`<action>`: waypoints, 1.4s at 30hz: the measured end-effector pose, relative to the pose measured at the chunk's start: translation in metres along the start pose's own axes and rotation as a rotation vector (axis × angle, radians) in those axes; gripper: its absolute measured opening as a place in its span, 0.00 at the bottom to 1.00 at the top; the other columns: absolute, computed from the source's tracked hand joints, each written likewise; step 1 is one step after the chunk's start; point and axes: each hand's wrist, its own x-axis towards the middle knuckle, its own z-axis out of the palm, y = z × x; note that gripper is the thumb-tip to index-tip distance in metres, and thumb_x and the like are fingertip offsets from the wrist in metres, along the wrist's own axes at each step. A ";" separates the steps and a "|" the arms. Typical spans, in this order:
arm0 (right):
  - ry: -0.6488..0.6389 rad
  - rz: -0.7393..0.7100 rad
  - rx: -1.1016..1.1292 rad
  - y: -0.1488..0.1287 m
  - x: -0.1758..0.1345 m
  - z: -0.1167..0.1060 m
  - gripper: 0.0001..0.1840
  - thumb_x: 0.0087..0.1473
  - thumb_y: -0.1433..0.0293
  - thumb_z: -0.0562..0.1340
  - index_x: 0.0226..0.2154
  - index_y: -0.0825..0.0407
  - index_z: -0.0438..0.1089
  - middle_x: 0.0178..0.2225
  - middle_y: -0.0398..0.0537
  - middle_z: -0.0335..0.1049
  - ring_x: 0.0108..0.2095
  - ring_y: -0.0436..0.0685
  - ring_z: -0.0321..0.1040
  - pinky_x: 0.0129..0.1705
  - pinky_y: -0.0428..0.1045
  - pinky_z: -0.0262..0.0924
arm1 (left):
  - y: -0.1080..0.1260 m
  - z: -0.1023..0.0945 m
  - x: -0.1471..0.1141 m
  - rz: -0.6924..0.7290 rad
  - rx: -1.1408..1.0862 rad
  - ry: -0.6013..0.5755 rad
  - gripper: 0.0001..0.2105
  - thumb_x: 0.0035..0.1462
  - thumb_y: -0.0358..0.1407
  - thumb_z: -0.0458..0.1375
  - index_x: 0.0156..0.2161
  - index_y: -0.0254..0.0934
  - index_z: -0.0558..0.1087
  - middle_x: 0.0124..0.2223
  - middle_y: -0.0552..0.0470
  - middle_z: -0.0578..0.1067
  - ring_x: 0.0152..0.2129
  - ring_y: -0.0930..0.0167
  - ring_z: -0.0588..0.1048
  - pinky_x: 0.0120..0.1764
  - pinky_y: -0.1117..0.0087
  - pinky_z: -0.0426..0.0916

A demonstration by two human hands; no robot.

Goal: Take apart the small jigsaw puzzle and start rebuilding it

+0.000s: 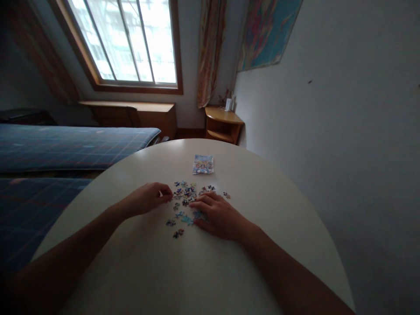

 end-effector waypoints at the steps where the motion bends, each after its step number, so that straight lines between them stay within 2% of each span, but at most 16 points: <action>1: 0.002 -0.001 0.005 0.000 0.000 0.000 0.23 0.60 0.62 0.61 0.57 0.49 0.66 0.52 0.54 0.71 0.57 0.62 0.61 0.60 0.61 0.57 | -0.001 -0.002 -0.001 -0.019 0.023 -0.023 0.11 0.57 0.41 0.56 0.37 0.40 0.79 0.36 0.50 0.80 0.30 0.68 0.76 0.31 0.71 0.65; 4: 0.000 -0.022 0.006 0.001 0.001 0.002 0.24 0.60 0.61 0.61 0.57 0.50 0.65 0.51 0.54 0.71 0.57 0.62 0.61 0.60 0.60 0.57 | 0.002 -0.004 -0.004 -0.066 0.089 -0.026 0.10 0.56 0.40 0.58 0.39 0.40 0.78 0.39 0.49 0.80 0.34 0.65 0.77 0.36 0.68 0.68; 7: 0.006 -0.057 0.007 0.002 0.001 0.003 0.22 0.60 0.62 0.61 0.56 0.50 0.67 0.50 0.54 0.72 0.56 0.61 0.63 0.60 0.59 0.57 | 0.011 0.004 -0.008 -0.029 0.147 0.063 0.16 0.59 0.42 0.56 0.49 0.37 0.74 0.49 0.43 0.77 0.45 0.60 0.75 0.47 0.61 0.68; 10: 0.016 -0.035 -0.001 0.004 -0.001 0.003 0.25 0.59 0.62 0.62 0.57 0.47 0.65 0.52 0.53 0.71 0.55 0.60 0.64 0.60 0.59 0.57 | 0.020 0.023 -0.013 0.025 0.196 0.150 0.30 0.62 0.50 0.53 0.64 0.34 0.60 0.66 0.36 0.61 0.62 0.53 0.60 0.58 0.53 0.59; 12: 0.017 0.032 -0.041 0.006 -0.003 0.004 0.32 0.56 0.58 0.64 0.61 0.47 0.61 0.58 0.55 0.67 0.60 0.63 0.60 0.62 0.61 0.54 | 0.025 0.038 -0.016 0.059 0.211 0.130 0.37 0.62 0.56 0.49 0.68 0.35 0.51 0.70 0.36 0.49 0.67 0.51 0.47 0.62 0.49 0.52; 15: -0.026 0.177 -0.104 0.010 -0.007 0.006 0.42 0.56 0.50 0.62 0.66 0.50 0.53 0.66 0.59 0.55 0.66 0.67 0.50 0.65 0.65 0.47 | 0.029 0.056 -0.017 0.109 0.224 0.086 0.39 0.62 0.60 0.45 0.70 0.37 0.46 0.72 0.38 0.44 0.68 0.52 0.41 0.64 0.47 0.45; 17: -0.069 0.256 -0.118 0.013 -0.007 0.009 0.43 0.57 0.47 0.59 0.67 0.52 0.52 0.67 0.60 0.51 0.67 0.69 0.47 0.65 0.66 0.46 | 0.029 0.062 -0.013 0.116 0.229 0.073 0.39 0.63 0.60 0.44 0.69 0.36 0.47 0.72 0.39 0.45 0.68 0.53 0.40 0.65 0.47 0.42; 22: -0.020 0.308 -0.108 0.018 -0.006 0.011 0.38 0.60 0.49 0.57 0.65 0.53 0.56 0.66 0.59 0.54 0.67 0.67 0.47 0.66 0.65 0.46 | 0.024 0.063 0.001 0.087 0.203 0.154 0.36 0.65 0.58 0.43 0.68 0.34 0.49 0.71 0.38 0.50 0.68 0.55 0.44 0.65 0.50 0.42; 24: -0.002 0.331 -0.123 0.020 -0.006 0.011 0.39 0.59 0.48 0.57 0.65 0.51 0.56 0.66 0.59 0.54 0.68 0.68 0.45 0.66 0.66 0.44 | 0.021 0.059 0.002 0.130 0.195 0.150 0.37 0.63 0.59 0.44 0.69 0.35 0.49 0.71 0.38 0.48 0.68 0.55 0.42 0.66 0.49 0.41; 27: -0.030 0.367 -0.133 0.022 -0.008 0.011 0.44 0.56 0.43 0.58 0.66 0.50 0.54 0.68 0.59 0.50 0.68 0.71 0.43 0.65 0.69 0.43 | 0.017 0.048 -0.001 0.301 0.187 0.023 0.48 0.54 0.65 0.52 0.70 0.38 0.44 0.72 0.39 0.42 0.68 0.52 0.35 0.66 0.46 0.36; 30: -0.076 0.306 -0.097 0.021 -0.009 0.008 0.46 0.55 0.43 0.59 0.67 0.50 0.51 0.68 0.59 0.49 0.68 0.69 0.43 0.66 0.68 0.43 | 0.014 0.041 -0.004 0.398 0.168 -0.063 0.58 0.44 0.67 0.59 0.71 0.38 0.40 0.72 0.40 0.42 0.68 0.51 0.34 0.66 0.46 0.36; 32: -0.095 0.247 -0.067 0.017 -0.009 0.006 0.46 0.55 0.45 0.60 0.67 0.51 0.51 0.68 0.58 0.50 0.68 0.67 0.44 0.67 0.66 0.43 | 0.013 0.041 -0.002 0.382 0.160 -0.038 0.56 0.46 0.66 0.58 0.71 0.38 0.41 0.72 0.40 0.44 0.69 0.53 0.36 0.66 0.48 0.39; 37: -0.162 0.191 -0.070 0.001 -0.003 0.004 0.46 0.55 0.44 0.59 0.68 0.48 0.50 0.69 0.54 0.46 0.69 0.67 0.40 0.67 0.68 0.38 | 0.015 0.049 0.008 0.300 0.186 0.033 0.43 0.58 0.61 0.52 0.69 0.37 0.49 0.71 0.43 0.50 0.69 0.59 0.43 0.67 0.55 0.43; 42: -0.187 0.281 -0.142 -0.003 -0.001 0.013 0.33 0.65 0.51 0.49 0.68 0.43 0.49 0.70 0.51 0.43 0.70 0.68 0.38 0.66 0.70 0.39 | 0.015 0.052 0.012 0.286 0.208 0.052 0.33 0.63 0.58 0.47 0.68 0.45 0.54 0.71 0.49 0.52 0.68 0.60 0.46 0.66 0.56 0.44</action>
